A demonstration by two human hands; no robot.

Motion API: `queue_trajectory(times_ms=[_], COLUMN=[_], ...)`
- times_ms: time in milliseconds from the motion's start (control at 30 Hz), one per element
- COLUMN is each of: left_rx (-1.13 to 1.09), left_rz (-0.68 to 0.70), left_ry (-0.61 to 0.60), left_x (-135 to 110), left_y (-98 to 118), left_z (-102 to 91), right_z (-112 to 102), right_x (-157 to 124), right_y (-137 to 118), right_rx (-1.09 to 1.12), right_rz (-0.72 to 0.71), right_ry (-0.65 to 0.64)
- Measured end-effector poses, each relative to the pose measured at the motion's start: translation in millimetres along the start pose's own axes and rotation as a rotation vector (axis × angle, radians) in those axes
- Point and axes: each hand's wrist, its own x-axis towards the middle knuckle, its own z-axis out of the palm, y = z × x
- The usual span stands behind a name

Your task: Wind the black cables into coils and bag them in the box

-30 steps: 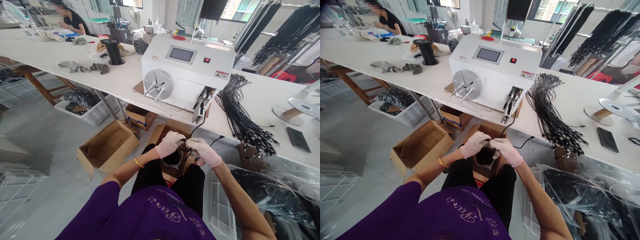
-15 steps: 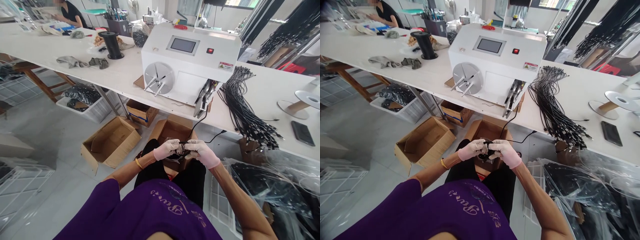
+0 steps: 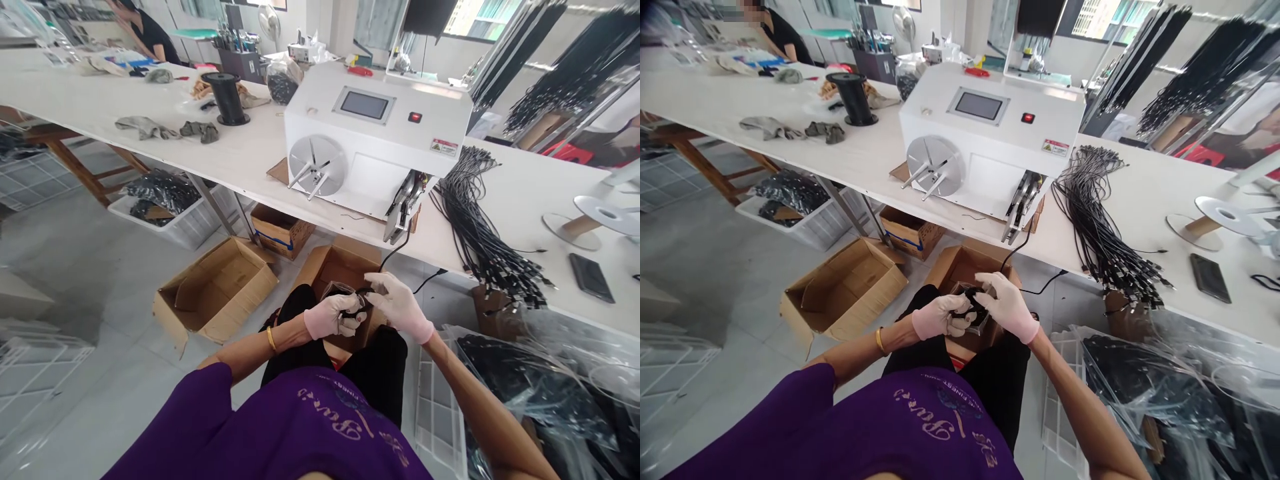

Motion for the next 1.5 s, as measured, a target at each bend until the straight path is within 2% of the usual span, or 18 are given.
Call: queue_trajectory(times_ms=[133, 233, 300, 433, 500, 533, 667, 767, 833, 933, 1067, 1167, 1267, 1400, 1500], left_rx=[0.078, 0.259, 0.470, 0.797, 0.856, 0.863, 0.857, 0.944, 1.028, 1.179, 1.463, 1.618, 1.680, 1.645, 1.574], left_rz=[-0.097, -0.139, -0.050, 0.341, 0.499, 0.537, 0.541, 0.586, 0.630, 0.709, 0.888, 0.938, 0.924, 0.869, 0.832], left_ry=[-0.090, -0.120, -0.041, 0.244, 0.295, 0.282, 0.144, 0.100, 0.118, 0.206, 0.271, 0.260, 0.260, 0.235, 0.235], left_x=[6.2, 18.0, 28.9, 53.1, 64.7, 70.1, 91.5, 111.3, 127.6, 154.3, 185.3, 203.1, 217.0, 228.4, 232.1], left_y=[22.8, 39.3, 49.6, 66.7, 74.7, 79.3, 104.4, 128.2, 144.4, 167.4, 191.7, 202.3, 208.0, 212.8, 215.7], left_z=[4.3, 7.9, 12.5, 25.2, 29.7, 31.0, 31.4, 30.3, 29.4, 27.6, 21.4, 10.1, -4.8, -18.7, -20.5], right_z=[-32.5, -47.0, -51.8, -58.1, -61.6, -63.5, -72.0, -81.2, -89.0, -100.7, -108.2, -106.2, -102.2, -100.2, -99.7], right_x=[6.6, 12.6, 17.4, 29.1, 35.6, 39.1, 56.3, 73.5, 86.9, 108.5, 135.2, 149.3, 157.2, 164.1, 169.2], right_y=[4.1, 3.7, 4.3, 10.3, 15.1, 17.9, 31.0, 42.1, 49.9, 62.7, 84.1, 104.4, 124.1, 144.5, 155.7], right_rx=[-0.251, -0.428, -0.412, -0.183, -0.034, 0.035, 0.232, 0.263, 0.240, 0.209, 0.217, 0.225, 0.229, 0.219, 0.235], right_rz=[-0.405, -0.472, -0.419, -0.211, -0.107, -0.054, 0.124, 0.161, 0.161, 0.172, 0.215, 0.234, 0.182, 0.121, 0.107], right_ry=[-0.130, -0.234, -0.252, -0.108, -0.009, 0.038, 0.195, 0.268, 0.311, 0.384, 0.442, 0.453, 0.499, 0.510, 0.497])
